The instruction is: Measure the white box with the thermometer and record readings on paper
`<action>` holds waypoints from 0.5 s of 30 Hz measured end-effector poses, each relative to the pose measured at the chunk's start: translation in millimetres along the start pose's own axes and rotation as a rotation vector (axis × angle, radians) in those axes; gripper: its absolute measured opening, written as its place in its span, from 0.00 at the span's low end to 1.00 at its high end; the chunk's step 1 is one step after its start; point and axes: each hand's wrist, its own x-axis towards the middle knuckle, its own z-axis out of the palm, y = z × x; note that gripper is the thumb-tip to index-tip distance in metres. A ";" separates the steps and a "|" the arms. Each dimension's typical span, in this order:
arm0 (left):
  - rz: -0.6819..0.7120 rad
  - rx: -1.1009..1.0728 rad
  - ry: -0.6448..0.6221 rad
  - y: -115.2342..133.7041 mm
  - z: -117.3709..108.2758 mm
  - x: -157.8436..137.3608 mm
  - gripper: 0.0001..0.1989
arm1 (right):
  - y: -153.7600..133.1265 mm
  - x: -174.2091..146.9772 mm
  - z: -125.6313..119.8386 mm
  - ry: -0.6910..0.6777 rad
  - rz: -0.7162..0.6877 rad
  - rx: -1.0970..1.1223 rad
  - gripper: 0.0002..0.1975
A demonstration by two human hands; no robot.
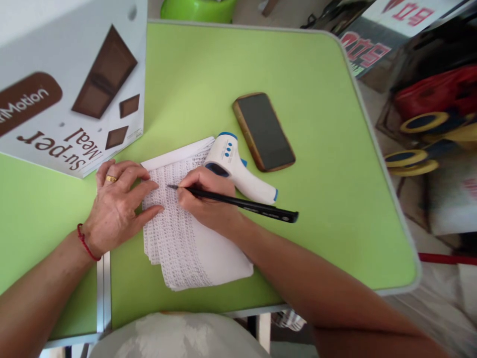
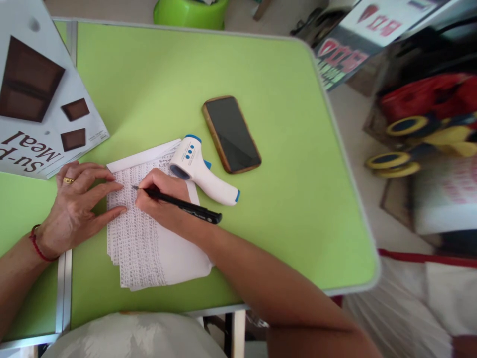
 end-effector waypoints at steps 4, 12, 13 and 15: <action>-0.001 0.000 -0.010 0.1 -0.3 0.0 0.11 | 1.6 -0.2 0.6 0.003 -0.035 0.005 0.06; -0.039 -0.032 -0.023 0.8 -0.7 -0.3 0.10 | -0.5 -0.3 -0.8 0.006 -0.051 0.002 0.06; -0.031 -0.029 -0.018 0.7 -0.7 -0.2 0.10 | -0.8 -0.2 -1.1 0.008 -0.043 0.001 0.05; -0.013 -0.027 -0.007 0.4 -0.8 0.0 0.11 | -1.3 0.0 -1.8 0.004 -0.035 -0.005 0.06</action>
